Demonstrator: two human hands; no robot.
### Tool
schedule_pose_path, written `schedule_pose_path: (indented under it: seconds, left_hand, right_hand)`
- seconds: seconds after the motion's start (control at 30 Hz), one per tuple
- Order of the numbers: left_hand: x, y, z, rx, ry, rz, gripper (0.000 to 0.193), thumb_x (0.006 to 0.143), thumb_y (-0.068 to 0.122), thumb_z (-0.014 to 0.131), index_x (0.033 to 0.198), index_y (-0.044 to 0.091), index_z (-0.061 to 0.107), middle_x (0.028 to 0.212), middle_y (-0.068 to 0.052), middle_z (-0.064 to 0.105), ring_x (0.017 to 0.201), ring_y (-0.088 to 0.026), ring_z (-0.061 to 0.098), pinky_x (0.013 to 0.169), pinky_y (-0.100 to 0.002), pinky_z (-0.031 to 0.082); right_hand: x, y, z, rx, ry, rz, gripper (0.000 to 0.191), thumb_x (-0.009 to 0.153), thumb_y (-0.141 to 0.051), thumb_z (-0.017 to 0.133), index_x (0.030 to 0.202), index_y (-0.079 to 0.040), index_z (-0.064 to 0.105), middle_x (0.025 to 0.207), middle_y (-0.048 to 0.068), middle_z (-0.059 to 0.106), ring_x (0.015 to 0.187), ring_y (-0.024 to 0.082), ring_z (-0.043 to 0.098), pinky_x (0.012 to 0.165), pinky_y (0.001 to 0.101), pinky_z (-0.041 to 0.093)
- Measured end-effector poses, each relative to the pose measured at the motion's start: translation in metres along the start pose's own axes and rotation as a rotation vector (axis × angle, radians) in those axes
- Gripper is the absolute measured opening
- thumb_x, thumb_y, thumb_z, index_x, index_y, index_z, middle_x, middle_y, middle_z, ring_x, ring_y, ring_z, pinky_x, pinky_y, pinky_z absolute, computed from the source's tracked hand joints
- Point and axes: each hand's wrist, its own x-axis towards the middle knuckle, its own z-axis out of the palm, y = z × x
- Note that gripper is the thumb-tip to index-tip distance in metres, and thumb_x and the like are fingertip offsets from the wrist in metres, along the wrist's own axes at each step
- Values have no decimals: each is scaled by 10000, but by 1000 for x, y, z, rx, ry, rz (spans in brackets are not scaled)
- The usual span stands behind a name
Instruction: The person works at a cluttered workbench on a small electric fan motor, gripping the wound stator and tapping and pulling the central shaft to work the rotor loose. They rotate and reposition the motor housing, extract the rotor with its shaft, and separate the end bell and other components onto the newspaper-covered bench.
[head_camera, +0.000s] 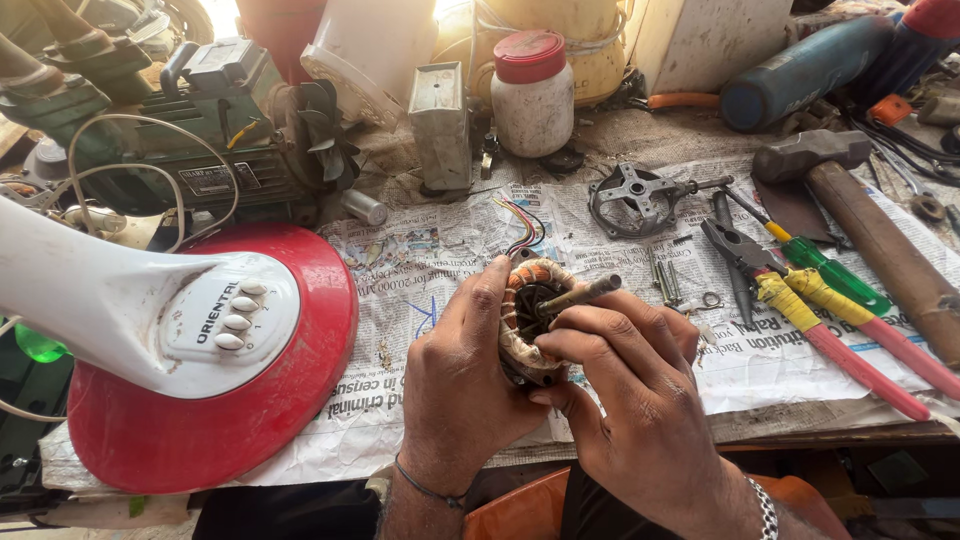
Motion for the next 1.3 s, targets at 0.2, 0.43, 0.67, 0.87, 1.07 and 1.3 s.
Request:
schedule_pose_path:
  seconds: [0.2, 0.43, 0.67, 0.87, 1.07, 1.3]
  left_hand:
    - [0, -1, 0, 4, -4, -5, 865, 649, 218, 881, 1400, 10, 506, 1268, -192, 688, 1077, -338, 754, 840, -384, 645]
    - [3, -1, -2, 4, 5, -1, 880, 642, 246, 916, 1398, 40, 514, 1251, -187, 699, 1073, -336, 760, 836, -388, 640]
    - [1, 0, 1, 51, -44, -2, 910, 637, 259, 915, 1410, 29, 494, 1284, -204, 674, 1027, -317, 768, 777, -366, 657]
    - [1, 0, 1, 66, -30, 8, 946, 585, 254, 909, 1391, -3, 485, 1256, -219, 668, 1013, -339, 761, 762, -381, 658]
    - [1, -1, 1, 71, -34, 5, 938, 594, 238, 896, 1405, 9, 484, 1258, -207, 672, 1028, -332, 762, 783, -379, 656]
    - [1, 0, -2, 49, 6, 26, 918, 619, 238, 901, 1415, 43, 487, 1266, -190, 677, 1057, -338, 758, 812, -388, 651]
  right_hand:
    - [-1, 4, 1, -46, -1, -19, 410, 710, -64, 802, 1102, -111, 690, 1187, 46, 680, 1275, 307, 573, 1036, 493, 366]
    - [8, 14, -5, 31, -77, -25, 471, 721, -265, 877, 1115, -115, 668, 1226, 73, 617, 1338, 344, 482, 1056, 517, 335]
    - [8, 15, -7, 84, -146, 26, 482, 653, -187, 901, 1047, -56, 659, 1287, 169, 509, 1392, 408, 379, 1094, 534, 342]
    - [4, 18, 4, 227, -109, 88, 466, 639, -169, 915, 1022, -66, 670, 1252, 119, 586, 1387, 370, 400, 1104, 511, 353]
    - [4, 17, 7, 178, -67, 67, 472, 654, -211, 920, 1037, -87, 673, 1241, 107, 578, 1367, 354, 404, 1096, 506, 346]
    - [5, 6, -2, 9, -94, 43, 441, 652, -184, 903, 1034, -84, 705, 1242, 173, 535, 1364, 402, 374, 1030, 540, 295]
